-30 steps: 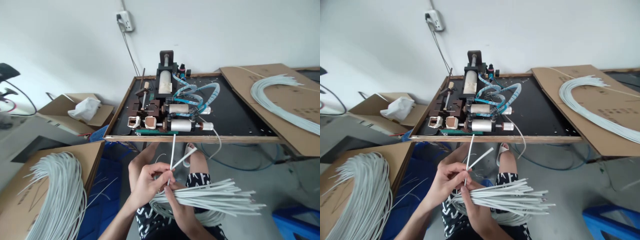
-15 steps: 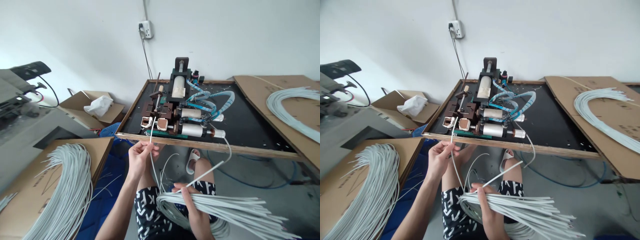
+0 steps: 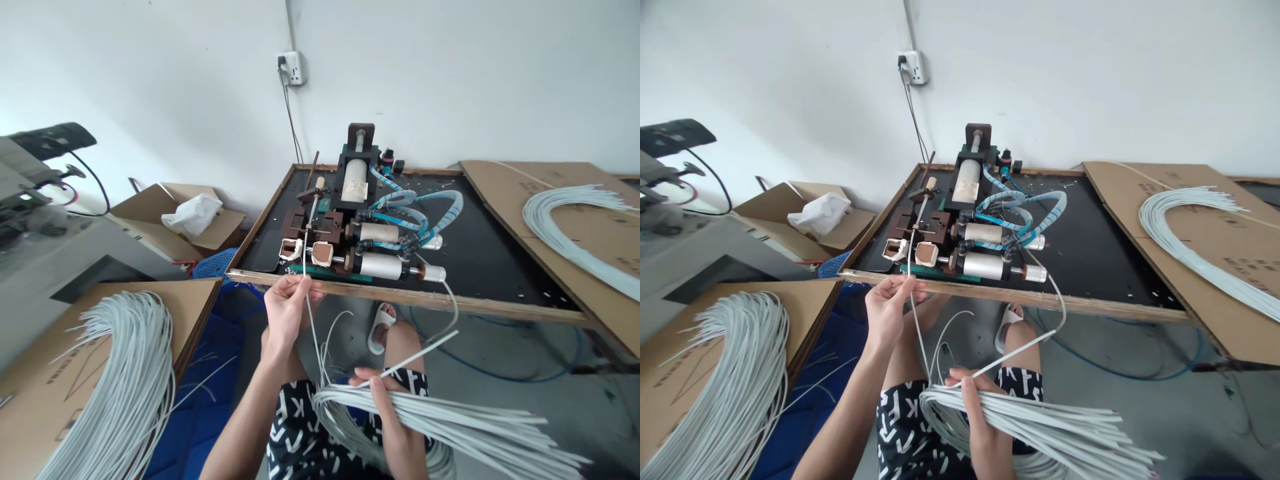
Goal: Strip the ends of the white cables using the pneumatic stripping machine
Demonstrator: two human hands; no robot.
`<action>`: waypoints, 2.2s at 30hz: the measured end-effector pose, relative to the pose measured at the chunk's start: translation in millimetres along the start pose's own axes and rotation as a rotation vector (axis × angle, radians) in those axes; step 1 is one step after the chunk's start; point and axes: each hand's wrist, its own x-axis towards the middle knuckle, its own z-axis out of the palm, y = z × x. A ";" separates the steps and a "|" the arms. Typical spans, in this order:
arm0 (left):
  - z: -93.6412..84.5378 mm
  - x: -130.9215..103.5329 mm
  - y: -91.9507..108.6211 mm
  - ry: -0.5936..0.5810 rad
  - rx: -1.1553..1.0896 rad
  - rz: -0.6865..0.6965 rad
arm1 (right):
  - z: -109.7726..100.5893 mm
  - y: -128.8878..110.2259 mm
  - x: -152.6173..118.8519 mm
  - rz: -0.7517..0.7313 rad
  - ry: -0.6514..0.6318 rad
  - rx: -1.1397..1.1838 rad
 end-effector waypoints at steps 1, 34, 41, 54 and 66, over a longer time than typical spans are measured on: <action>-1.1 0.7 -0.5 0.001 0.000 0.003 | 0.6 -2.4 -0.4 0.001 0.000 0.006; -9.9 -49.7 5.9 -1.134 0.746 0.310 | 0.8 -10.2 -9.6 -0.195 -0.466 -0.074; -6.4 -64.8 28.5 -1.211 0.347 -0.204 | 0.3 0.0 -4.8 -0.084 -0.441 -0.298; -27.2 -25.6 -2.2 -0.085 0.229 0.121 | -1.1 15.8 2.9 0.127 -0.196 0.003; -5.7 -4.1 -3.3 0.009 0.234 0.169 | -5.3 5.4 6.2 0.092 -0.071 -0.047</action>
